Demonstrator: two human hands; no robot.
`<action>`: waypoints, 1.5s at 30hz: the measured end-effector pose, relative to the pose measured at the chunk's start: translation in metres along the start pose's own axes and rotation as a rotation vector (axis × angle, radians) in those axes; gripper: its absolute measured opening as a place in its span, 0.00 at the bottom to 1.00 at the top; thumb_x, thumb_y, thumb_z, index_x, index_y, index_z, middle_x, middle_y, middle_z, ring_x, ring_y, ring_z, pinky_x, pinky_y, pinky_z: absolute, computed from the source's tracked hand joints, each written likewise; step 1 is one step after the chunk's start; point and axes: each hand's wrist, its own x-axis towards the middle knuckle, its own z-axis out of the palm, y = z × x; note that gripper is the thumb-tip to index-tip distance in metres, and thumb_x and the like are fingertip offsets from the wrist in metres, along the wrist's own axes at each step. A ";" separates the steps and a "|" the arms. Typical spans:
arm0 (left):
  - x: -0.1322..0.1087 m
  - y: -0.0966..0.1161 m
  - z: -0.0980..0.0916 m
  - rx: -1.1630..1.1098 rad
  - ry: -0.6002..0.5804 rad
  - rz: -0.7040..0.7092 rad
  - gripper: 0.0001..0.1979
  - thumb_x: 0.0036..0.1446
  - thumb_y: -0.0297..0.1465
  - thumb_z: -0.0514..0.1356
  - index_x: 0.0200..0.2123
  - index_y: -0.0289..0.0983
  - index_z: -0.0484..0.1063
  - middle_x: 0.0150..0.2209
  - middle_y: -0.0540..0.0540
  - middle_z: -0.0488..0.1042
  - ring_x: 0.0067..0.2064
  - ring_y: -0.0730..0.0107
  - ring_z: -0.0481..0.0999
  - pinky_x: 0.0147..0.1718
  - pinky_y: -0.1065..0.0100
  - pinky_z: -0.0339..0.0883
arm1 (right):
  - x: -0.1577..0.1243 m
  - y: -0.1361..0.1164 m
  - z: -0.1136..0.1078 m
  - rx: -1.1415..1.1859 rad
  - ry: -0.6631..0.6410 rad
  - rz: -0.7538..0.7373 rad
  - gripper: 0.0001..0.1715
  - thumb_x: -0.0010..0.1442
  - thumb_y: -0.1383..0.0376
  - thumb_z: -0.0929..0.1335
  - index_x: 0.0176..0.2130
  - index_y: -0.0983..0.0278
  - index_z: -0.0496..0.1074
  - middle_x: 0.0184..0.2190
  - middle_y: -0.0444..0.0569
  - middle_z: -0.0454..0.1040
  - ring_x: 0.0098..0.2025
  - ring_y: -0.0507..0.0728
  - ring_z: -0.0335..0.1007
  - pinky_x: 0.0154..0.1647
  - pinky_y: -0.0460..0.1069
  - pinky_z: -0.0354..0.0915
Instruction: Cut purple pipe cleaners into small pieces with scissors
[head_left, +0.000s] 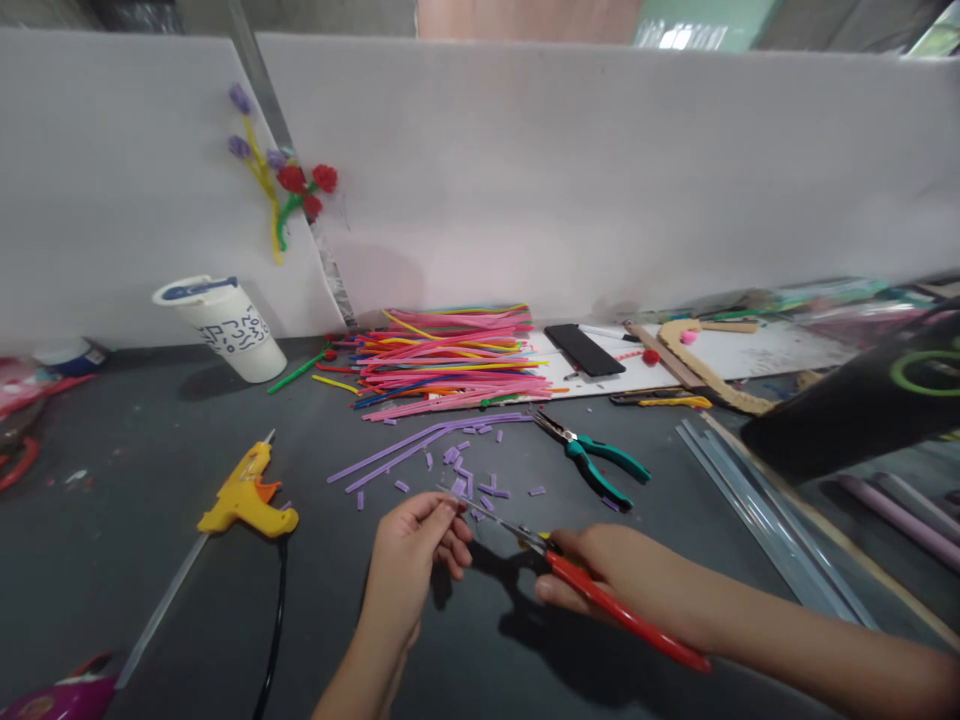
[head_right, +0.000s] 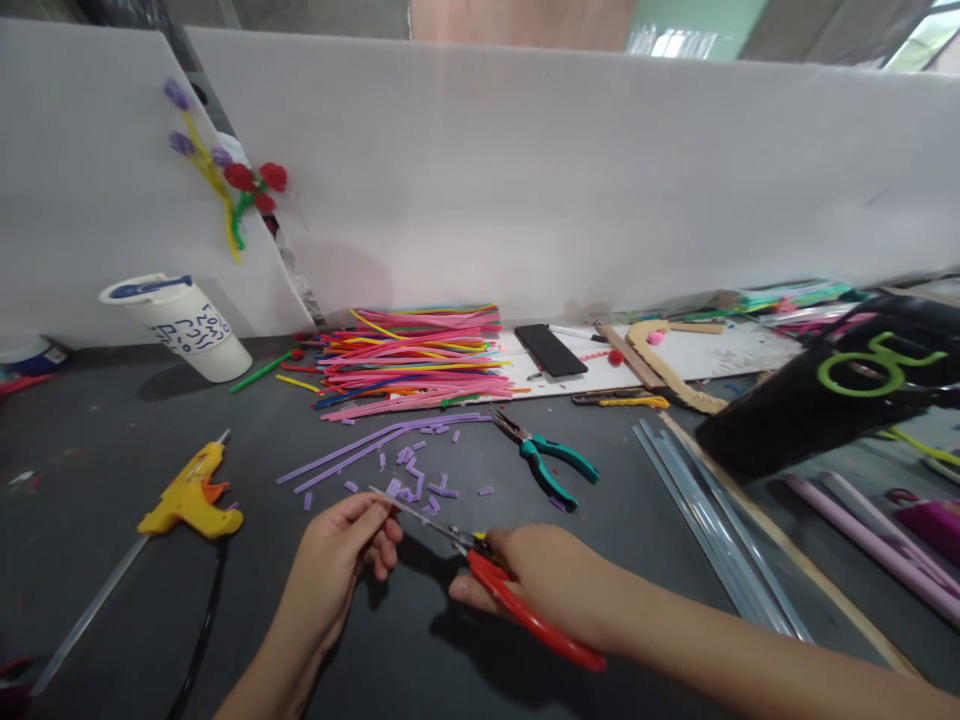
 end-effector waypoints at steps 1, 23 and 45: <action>0.000 0.000 0.000 0.011 -0.001 0.002 0.07 0.47 0.32 0.59 0.24 0.32 0.69 0.17 0.51 0.69 0.15 0.79 0.66 0.12 0.78 0.58 | 0.001 0.000 0.001 0.003 0.005 0.003 0.24 0.54 0.46 0.58 0.27 0.62 0.66 0.19 0.43 0.66 0.19 0.50 0.56 0.19 0.43 0.49; 0.000 0.001 -0.001 0.050 -0.014 0.049 0.10 0.49 0.32 0.58 0.21 0.32 0.68 0.16 0.52 0.68 0.14 0.81 0.65 0.10 0.80 0.57 | 0.003 0.008 0.004 0.138 -0.041 -0.085 0.29 0.55 0.44 0.55 0.27 0.64 0.65 0.19 0.42 0.64 0.19 0.48 0.52 0.19 0.43 0.49; 0.007 -0.008 -0.005 0.032 -0.021 -0.085 0.10 0.49 0.33 0.58 0.25 0.30 0.69 0.17 0.52 0.68 0.15 0.81 0.64 0.11 0.80 0.57 | 0.017 0.014 0.017 0.344 -0.105 0.162 0.27 0.51 0.45 0.60 0.18 0.64 0.62 0.11 0.39 0.54 0.12 0.45 0.45 0.12 0.42 0.44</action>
